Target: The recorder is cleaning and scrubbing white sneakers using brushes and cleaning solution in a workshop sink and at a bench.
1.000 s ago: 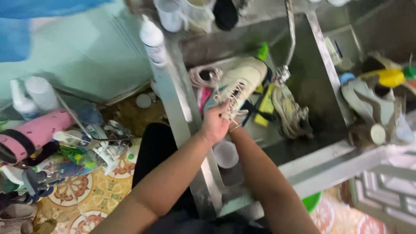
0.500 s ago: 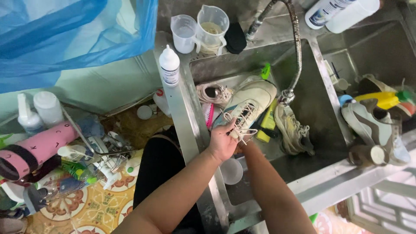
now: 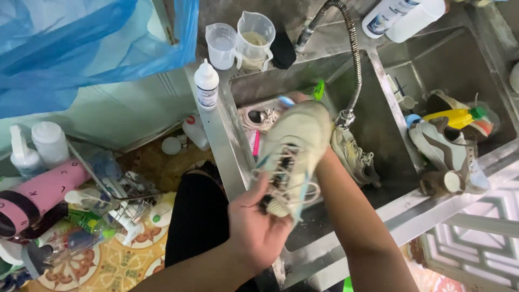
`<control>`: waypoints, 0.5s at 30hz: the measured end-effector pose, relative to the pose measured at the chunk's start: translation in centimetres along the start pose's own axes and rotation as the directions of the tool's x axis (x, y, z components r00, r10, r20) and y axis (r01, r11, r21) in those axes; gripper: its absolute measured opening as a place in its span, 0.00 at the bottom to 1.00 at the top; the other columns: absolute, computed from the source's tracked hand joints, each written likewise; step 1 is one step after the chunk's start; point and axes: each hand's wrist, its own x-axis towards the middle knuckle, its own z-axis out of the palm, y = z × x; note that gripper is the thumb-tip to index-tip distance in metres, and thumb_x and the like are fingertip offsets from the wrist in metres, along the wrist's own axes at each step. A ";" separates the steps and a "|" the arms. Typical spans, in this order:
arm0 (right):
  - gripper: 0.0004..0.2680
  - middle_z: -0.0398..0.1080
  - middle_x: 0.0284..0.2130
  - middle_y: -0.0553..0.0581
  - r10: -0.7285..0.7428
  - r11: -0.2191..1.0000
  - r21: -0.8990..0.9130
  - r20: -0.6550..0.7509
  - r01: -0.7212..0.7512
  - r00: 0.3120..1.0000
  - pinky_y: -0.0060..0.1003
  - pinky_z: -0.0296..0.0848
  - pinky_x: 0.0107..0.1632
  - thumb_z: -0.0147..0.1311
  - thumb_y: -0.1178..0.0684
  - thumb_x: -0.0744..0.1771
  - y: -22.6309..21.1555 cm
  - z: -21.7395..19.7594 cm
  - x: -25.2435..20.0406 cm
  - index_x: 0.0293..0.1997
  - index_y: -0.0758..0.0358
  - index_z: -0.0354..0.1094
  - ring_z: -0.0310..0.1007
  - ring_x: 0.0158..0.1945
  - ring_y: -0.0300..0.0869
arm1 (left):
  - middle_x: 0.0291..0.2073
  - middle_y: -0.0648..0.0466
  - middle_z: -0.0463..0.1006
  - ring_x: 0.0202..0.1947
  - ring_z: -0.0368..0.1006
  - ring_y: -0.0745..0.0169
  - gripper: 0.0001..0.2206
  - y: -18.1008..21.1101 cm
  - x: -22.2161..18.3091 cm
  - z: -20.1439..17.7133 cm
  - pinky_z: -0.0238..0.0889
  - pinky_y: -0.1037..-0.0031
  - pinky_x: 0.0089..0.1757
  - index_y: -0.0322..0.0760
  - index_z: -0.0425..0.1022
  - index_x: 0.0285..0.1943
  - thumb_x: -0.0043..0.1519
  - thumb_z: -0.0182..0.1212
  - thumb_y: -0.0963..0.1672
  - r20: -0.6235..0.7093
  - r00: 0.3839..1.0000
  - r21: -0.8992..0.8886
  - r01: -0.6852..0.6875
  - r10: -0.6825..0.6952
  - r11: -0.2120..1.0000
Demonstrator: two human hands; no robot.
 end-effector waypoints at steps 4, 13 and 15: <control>0.21 0.78 0.40 0.64 0.216 0.453 -0.283 -0.885 -0.846 0.412 0.46 0.76 0.46 0.65 0.53 0.65 -1.6 0.5 10.7 0.65 0.46 0.64 0.80 0.45 0.56 | 0.53 0.42 0.78 0.53 0.75 0.49 0.20 1.0 -2.0 0.8 0.66 0.59 0.56 0.26 0.69 0.62 0.63 0.56 0.43 -0.107 0.983 0.074 -0.144 0.151 0.987; 0.14 0.78 0.38 0.60 0.130 0.235 -0.418 -0.881 -0.878 0.454 0.51 0.76 0.44 0.65 0.51 0.64 5.2 -3.4 14.0 0.54 0.43 0.69 0.78 0.44 0.57 | 0.52 0.46 0.79 0.52 0.75 0.53 0.19 2.0 -6.6 0.5 0.65 0.61 0.54 0.28 0.70 0.62 0.63 0.55 0.43 -0.274 0.934 0.147 -0.195 0.229 0.970; 0.09 0.79 0.38 0.58 0.161 0.214 -0.367 -0.901 -0.906 0.403 0.50 0.76 0.45 0.64 0.49 0.66 5.4 -3.7 13.8 0.50 0.43 0.70 0.79 0.44 0.55 | 0.52 0.46 0.79 0.53 0.75 0.53 0.19 1.8 -6.9 0.5 0.66 0.61 0.54 0.28 0.70 0.61 0.62 0.55 0.43 -0.288 0.929 0.169 -0.190 0.233 0.967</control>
